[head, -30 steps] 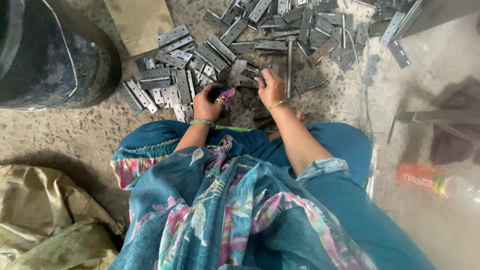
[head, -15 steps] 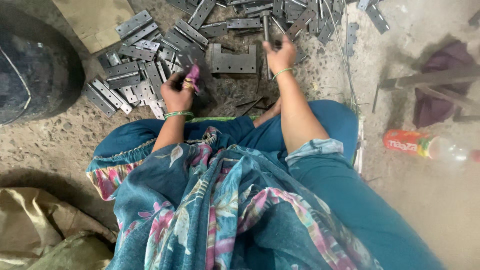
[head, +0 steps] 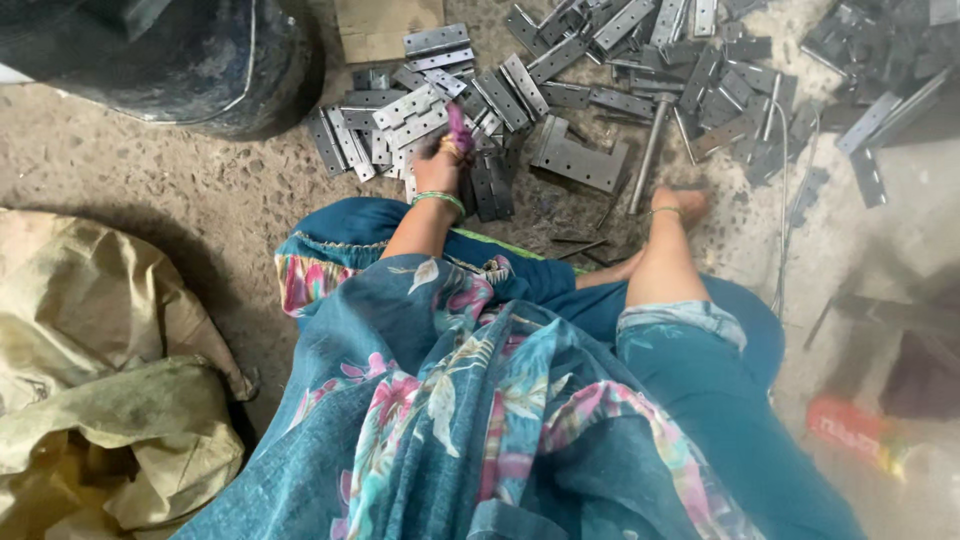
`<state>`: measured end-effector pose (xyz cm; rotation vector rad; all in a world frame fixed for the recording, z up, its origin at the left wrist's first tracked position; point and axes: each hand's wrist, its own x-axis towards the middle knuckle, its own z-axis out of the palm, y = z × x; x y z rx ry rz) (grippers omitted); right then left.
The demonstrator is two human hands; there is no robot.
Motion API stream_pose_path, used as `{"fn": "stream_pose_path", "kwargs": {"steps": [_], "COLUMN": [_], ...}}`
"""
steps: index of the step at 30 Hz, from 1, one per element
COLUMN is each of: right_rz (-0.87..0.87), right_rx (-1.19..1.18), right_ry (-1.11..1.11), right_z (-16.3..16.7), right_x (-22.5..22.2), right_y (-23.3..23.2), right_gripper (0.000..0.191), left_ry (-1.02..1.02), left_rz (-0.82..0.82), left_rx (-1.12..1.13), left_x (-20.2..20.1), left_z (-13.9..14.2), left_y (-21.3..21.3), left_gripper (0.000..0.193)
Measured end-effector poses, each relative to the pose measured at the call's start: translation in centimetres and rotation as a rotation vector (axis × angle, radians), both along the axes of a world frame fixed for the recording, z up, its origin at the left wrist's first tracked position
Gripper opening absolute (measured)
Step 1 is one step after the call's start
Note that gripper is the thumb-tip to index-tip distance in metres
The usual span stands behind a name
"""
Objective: The person sits on the floor and repeatedly picks up metal hinge pieces, places them on a wooden block, and uses a metal rod to press or align them. The person occasionally wipes the block with a cloth and continues handling the metal pieces one at a time.
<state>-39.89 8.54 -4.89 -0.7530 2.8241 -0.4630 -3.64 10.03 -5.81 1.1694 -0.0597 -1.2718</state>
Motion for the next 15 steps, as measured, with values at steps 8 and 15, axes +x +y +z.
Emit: {"fn": "stream_pose_path", "kwargs": {"steps": [8,15], "right_rz": [-0.088,-0.344], "right_rx": [-0.017,-0.611], "right_ry": [-0.021,-0.737], "right_z": [-1.5,-0.7], "right_x": [-1.5,-1.5], "right_y": [0.5,-0.5], "right_gripper": [0.056,0.03], "left_ry": [-0.304,-0.703], "left_rz": [-0.305,-0.455], "left_rx": [-0.196,-0.206], "left_x": [-1.5,-2.0], "left_z": [-2.0,-1.9], "left_y": [0.8,1.7], "left_gripper": [0.029,0.024]}}
